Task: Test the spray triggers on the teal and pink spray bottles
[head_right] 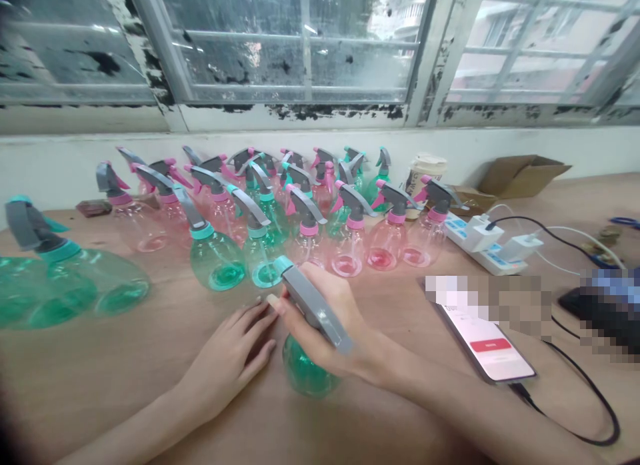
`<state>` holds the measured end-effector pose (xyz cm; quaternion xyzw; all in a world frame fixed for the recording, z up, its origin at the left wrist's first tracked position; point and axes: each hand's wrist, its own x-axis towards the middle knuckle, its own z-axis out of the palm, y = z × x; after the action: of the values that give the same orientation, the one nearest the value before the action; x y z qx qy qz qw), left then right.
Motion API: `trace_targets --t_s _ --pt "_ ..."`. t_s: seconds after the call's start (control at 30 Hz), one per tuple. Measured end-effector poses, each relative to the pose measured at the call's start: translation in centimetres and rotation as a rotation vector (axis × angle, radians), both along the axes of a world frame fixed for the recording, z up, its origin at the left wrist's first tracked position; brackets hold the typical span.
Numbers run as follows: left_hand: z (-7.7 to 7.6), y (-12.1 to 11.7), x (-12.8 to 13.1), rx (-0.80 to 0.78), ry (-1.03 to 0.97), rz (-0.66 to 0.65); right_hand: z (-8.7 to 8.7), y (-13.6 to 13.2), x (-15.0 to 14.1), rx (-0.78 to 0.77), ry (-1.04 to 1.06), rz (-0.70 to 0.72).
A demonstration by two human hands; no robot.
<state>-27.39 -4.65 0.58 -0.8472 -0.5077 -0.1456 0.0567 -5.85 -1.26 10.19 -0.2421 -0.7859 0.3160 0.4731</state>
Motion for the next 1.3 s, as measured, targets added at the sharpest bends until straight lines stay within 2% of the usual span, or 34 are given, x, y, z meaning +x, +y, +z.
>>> trace_targets --t_s 0.3,0.5,0.7,0.97,1.03,1.17,1.3 --pt "0.1 -0.1 0.1 0.0 -0.005 -0.001 -1.3 0.5 0.0 0.002 0.04 -0.007" --pt "0.1 -0.2 0.1 -0.006 0.003 -0.001 -1.1 0.3 0.3 0.053 -0.011 -0.038" --pt "0.1 -0.2 0.0 -0.004 0.012 -0.008 -1.0 0.3 0.2 -0.002 -0.025 -0.015" --pt "0.1 -0.2 -0.1 0.004 -0.013 -0.009 0.0 0.0 0.6 0.024 -0.07 -0.04" --pt "0.2 -0.2 -0.1 0.005 -0.017 -0.008 -0.1 0.2 0.6 0.031 -0.051 -0.045" --pt "0.3 -0.2 -0.1 -0.001 -0.026 -0.012 -0.8 0.7 0.5 -0.03 -0.026 0.038" --pt "0.2 -0.2 0.0 -0.008 -0.028 -0.007 -1.1 0.8 0.4 -0.046 -0.034 0.024"
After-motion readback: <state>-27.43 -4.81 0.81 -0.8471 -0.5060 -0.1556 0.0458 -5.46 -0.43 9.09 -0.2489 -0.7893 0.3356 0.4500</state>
